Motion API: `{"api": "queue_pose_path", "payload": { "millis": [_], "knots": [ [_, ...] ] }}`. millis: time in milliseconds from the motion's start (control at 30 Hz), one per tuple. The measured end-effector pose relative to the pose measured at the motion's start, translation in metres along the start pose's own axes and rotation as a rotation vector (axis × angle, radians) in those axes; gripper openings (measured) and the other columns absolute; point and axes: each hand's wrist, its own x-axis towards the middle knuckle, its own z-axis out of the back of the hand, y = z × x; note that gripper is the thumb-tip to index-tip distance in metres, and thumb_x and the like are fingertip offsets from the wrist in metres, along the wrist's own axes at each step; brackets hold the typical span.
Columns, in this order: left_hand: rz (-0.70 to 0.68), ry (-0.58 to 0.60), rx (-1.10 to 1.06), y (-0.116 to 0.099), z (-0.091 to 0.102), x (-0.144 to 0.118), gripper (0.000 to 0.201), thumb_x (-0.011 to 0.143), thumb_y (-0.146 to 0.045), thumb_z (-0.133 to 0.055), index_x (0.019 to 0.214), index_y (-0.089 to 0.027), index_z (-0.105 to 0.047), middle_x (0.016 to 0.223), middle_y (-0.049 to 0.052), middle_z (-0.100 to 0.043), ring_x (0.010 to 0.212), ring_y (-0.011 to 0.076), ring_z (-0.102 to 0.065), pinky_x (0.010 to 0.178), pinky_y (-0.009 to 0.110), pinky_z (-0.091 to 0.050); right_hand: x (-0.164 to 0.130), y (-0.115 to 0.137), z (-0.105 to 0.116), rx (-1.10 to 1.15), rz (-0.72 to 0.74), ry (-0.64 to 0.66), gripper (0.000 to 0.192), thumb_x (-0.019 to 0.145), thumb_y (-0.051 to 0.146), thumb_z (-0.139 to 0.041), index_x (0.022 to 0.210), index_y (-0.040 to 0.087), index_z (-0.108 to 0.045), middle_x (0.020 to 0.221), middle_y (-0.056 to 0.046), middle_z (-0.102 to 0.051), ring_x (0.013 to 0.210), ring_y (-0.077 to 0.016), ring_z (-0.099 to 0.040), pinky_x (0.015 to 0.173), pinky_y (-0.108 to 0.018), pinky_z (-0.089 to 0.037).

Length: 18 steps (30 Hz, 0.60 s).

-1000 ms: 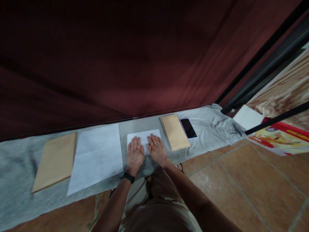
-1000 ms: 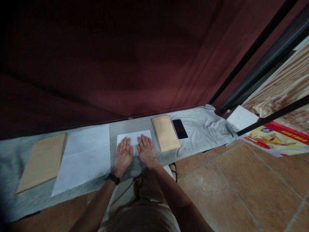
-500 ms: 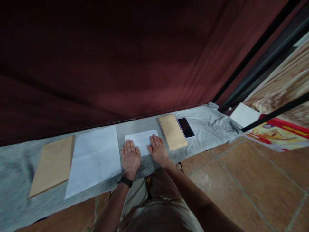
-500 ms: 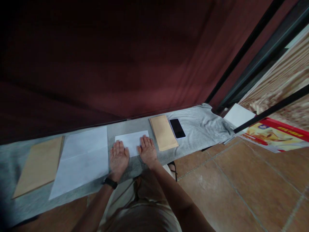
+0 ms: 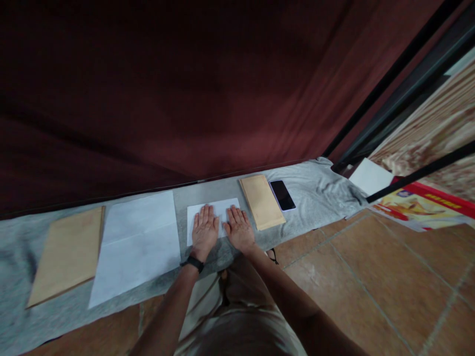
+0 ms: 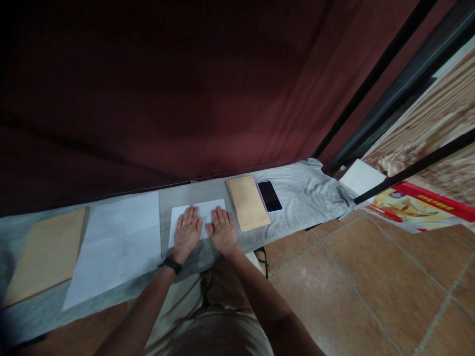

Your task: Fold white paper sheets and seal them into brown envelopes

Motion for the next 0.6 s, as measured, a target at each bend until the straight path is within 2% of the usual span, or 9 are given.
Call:
{"api": "queue_pose_path", "payload": {
  "millis": [133, 367, 600],
  "knots": [
    [0.047, 0.009, 0.007, 0.009, 0.003, -0.003, 0.059, 0.102, -0.028, -0.031, 0.158, -0.009, -0.037, 0.167, 0.016, -0.032, 0.158, 0.0259, -0.022, 0.129, 0.050, -0.017, 0.004, 0.003, 0.000, 0.022, -0.013, -0.007, 0.056, 0.107, 0.036, -0.043, 0.157, 0.010, -0.040, 0.162, -0.016, -0.040, 0.151, -0.0279, -0.036, 0.125, -0.048, -0.026],
    [0.030, 0.042, 0.109, 0.005, 0.009, -0.004, 0.059, 0.102, -0.026, -0.028, 0.156, -0.005, -0.039, 0.166, 0.017, -0.032, 0.158, 0.0276, -0.021, 0.128, 0.050, -0.017, 0.030, 0.020, -0.011, 0.073, 0.067, 0.029, 0.051, 0.108, 0.032, -0.040, 0.154, 0.012, -0.046, 0.160, -0.013, -0.044, 0.149, -0.0252, -0.040, 0.125, -0.046, -0.028],
    [0.061, 0.070, 0.132, 0.003, 0.013, -0.003, 0.059, 0.102, -0.027, -0.027, 0.156, -0.006, -0.038, 0.167, 0.016, -0.032, 0.158, 0.0263, -0.020, 0.129, 0.049, -0.015, 0.027, 0.019, -0.013, 0.047, 0.086, 0.058, 0.050, 0.109, 0.035, -0.039, 0.154, 0.013, -0.047, 0.162, -0.012, -0.041, 0.151, -0.0256, -0.038, 0.125, -0.046, -0.026]
  ]
}}
